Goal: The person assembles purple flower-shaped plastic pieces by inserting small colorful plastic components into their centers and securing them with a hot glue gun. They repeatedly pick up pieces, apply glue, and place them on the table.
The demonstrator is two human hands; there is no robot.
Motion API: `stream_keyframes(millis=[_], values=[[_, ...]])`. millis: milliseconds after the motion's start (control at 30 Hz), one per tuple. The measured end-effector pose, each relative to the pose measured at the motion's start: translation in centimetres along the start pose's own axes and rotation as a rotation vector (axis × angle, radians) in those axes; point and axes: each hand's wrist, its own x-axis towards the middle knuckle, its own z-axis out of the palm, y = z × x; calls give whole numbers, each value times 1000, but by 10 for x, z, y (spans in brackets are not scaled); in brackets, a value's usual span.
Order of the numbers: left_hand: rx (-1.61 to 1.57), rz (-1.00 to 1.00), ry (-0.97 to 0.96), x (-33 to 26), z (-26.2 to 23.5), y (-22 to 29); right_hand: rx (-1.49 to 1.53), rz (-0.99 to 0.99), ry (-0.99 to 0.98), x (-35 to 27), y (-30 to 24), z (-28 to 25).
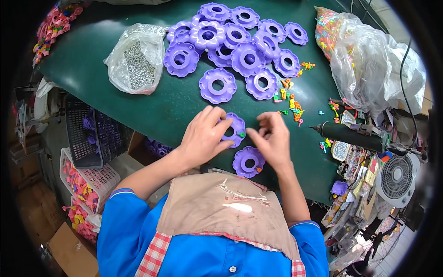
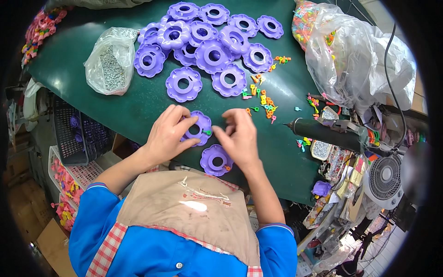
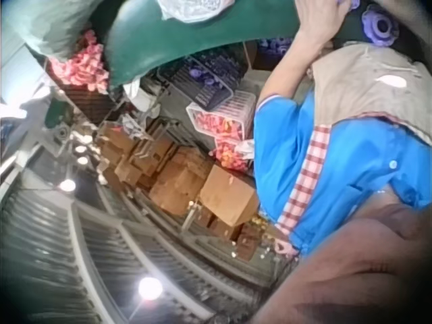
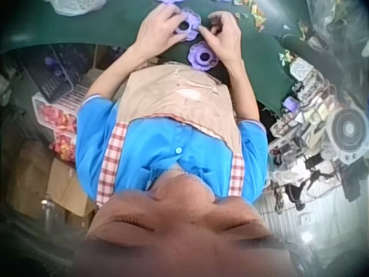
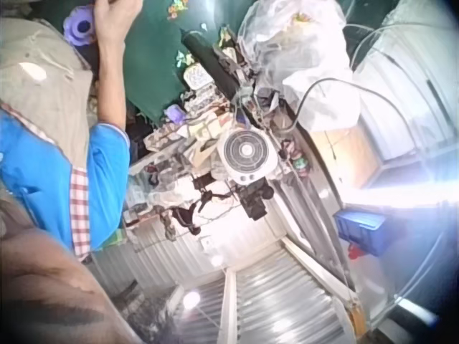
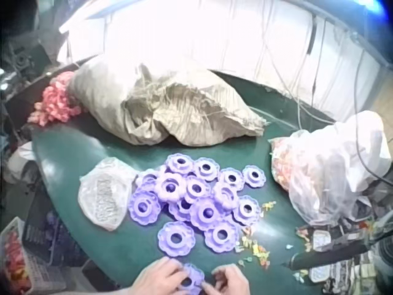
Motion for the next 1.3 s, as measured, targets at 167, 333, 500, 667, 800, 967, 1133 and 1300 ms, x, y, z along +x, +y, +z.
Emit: stream_keyframes(millis=[167, 333, 500, 667, 800, 967, 1133, 1300], values=[[-72, 55, 81, -11, -7, -6, -320, -177, 160, 15, 31, -34], [183, 26, 253, 47, -21, -44, -403, -297, -1, 28, 24, -34], [153, 11, 41, 31, -28, -48, -34, -192, -68, 30, -4, -18], [32, 59, -89, 18, -45, -54, -27, -552, -80, 48, -5, 16], [6, 77, -145, 24, -51, -55, -249, -842, -162, 73, -1, 33], [1, 98, -172, 26, -53, -60, -341, -865, -163, 67, 1, 27], [72, 102, -216, 20, -76, -57, -351, -602, 72, 29, 18, -5], [16, 178, -147, 52, -55, -48, -353, -278, 175, 17, 39, -46]])
